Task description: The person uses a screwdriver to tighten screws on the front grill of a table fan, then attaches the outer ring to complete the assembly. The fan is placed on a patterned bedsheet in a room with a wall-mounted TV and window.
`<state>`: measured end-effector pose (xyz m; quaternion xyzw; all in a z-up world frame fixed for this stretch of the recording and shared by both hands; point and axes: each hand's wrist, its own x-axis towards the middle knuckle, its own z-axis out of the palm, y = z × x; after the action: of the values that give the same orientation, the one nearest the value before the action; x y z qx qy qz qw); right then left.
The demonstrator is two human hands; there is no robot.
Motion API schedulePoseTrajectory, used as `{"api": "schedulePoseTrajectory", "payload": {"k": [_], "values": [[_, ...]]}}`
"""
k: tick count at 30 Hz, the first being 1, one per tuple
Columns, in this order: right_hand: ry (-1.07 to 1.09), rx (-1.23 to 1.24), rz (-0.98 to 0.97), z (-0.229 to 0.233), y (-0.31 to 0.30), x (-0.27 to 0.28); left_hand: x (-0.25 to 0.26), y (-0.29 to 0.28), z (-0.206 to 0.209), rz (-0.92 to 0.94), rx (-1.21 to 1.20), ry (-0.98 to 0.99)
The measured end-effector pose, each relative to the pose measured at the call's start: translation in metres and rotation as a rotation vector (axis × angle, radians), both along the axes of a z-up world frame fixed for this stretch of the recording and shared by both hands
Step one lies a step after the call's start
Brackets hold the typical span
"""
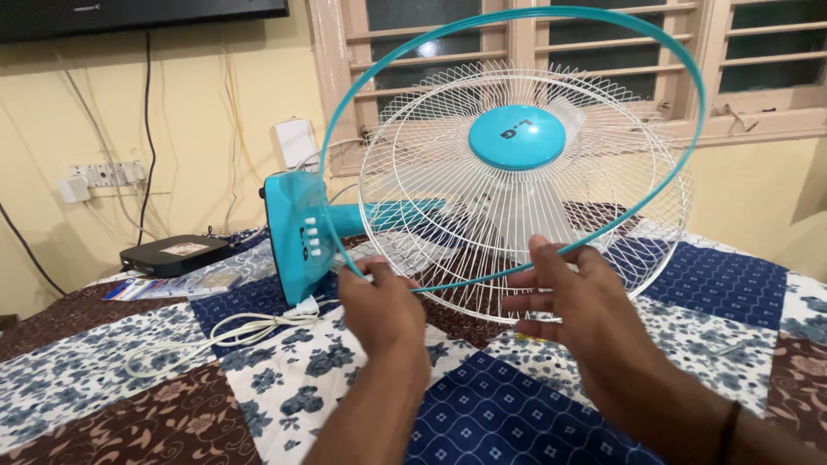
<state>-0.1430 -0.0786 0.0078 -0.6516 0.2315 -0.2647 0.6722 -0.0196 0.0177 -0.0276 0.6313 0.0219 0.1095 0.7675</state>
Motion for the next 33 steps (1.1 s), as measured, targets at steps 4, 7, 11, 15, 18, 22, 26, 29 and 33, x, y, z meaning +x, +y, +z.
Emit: {"api": "schedulePoseTrajectory", "payload": {"k": [4,7,11,15,18,22,26,29,33], "values": [[-0.175,0.087,0.016,-0.001,0.001,0.007,-0.009,-0.011,-0.004,-0.020,0.042,-0.020],[-0.289,0.207,-0.067,0.000,-0.013,0.015,-0.014,-0.014,-0.007,-0.056,0.045,-0.005],[-0.317,0.250,-0.174,-0.006,-0.042,0.024,-0.013,-0.016,-0.011,-0.094,0.009,0.043],[-0.340,0.189,-0.330,-0.013,-0.085,0.024,0.004,-0.015,-0.013,0.058,0.152,0.063],[-0.277,0.012,-0.449,-0.020,-0.123,0.022,0.018,-0.013,-0.018,0.150,0.240,0.031],[-0.215,-0.096,-0.593,-0.029,-0.176,0.021,0.037,-0.010,-0.026,0.159,0.229,-0.006],[-0.229,-0.265,-0.671,-0.040,-0.233,0.015,0.057,-0.002,-0.035,0.248,0.329,-0.123],[-0.234,-0.227,-0.646,-0.050,-0.272,0.014,0.071,0.008,-0.042,0.248,0.399,-0.149],[-0.216,-0.204,-0.570,-0.068,-0.297,0.016,0.083,0.018,-0.045,0.234,0.541,-0.192]]}}
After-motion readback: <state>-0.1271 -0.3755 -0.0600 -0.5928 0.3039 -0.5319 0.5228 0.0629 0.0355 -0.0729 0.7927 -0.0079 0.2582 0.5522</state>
